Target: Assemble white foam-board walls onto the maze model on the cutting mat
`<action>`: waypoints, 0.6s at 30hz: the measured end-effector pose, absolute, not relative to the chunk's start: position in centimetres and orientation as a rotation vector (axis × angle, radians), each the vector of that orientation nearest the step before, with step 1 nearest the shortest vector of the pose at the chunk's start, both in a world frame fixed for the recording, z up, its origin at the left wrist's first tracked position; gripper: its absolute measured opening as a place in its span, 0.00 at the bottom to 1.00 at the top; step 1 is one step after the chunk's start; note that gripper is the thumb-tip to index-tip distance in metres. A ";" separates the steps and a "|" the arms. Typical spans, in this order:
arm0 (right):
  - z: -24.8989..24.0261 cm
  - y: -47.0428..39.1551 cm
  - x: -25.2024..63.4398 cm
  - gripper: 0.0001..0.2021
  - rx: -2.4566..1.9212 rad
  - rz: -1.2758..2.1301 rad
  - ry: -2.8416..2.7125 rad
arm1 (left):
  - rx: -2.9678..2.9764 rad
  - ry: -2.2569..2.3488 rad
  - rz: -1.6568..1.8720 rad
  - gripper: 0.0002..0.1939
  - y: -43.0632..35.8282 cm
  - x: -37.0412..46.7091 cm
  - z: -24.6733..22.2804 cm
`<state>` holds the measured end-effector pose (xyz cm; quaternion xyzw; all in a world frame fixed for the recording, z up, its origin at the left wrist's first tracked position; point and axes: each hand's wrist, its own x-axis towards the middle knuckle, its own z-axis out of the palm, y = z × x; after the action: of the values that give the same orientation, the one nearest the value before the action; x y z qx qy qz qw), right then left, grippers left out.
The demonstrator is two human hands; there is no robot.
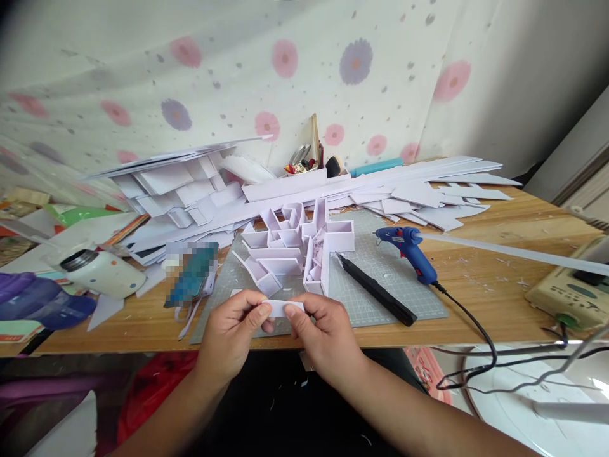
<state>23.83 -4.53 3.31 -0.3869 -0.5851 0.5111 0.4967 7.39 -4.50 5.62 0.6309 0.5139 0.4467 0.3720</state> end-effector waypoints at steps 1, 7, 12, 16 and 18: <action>3.3 -4.5 23.7 0.15 -0.945 1.246 -1.408 | 1.623 1.331 1.137 0.10 -4.5 7.4 5.7; 3.3 -4.5 23.4 0.17 -0.962 1.336 -1.346 | 1.651 1.369 1.091 0.14 -4.7 7.5 5.8; 3.0 -4.4 23.0 0.18 -0.916 1.467 -1.232 | 1.593 1.371 1.091 0.19 -4.9 7.4 5.6; 2.6 -4.3 22.7 0.17 -0.877 1.531 -1.120 | 1.365 1.202 1.137 0.20 -4.9 7.0 5.0; 2.6 -4.3 22.7 0.17 -0.883 1.534 -1.116 | 1.360 1.173 1.129 0.20 -4.9 6.7 4.8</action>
<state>22.70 -4.26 2.63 -0.3654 -0.4615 0.6344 0.5010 6.68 -4.85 4.80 0.5594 0.4824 0.4646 0.4882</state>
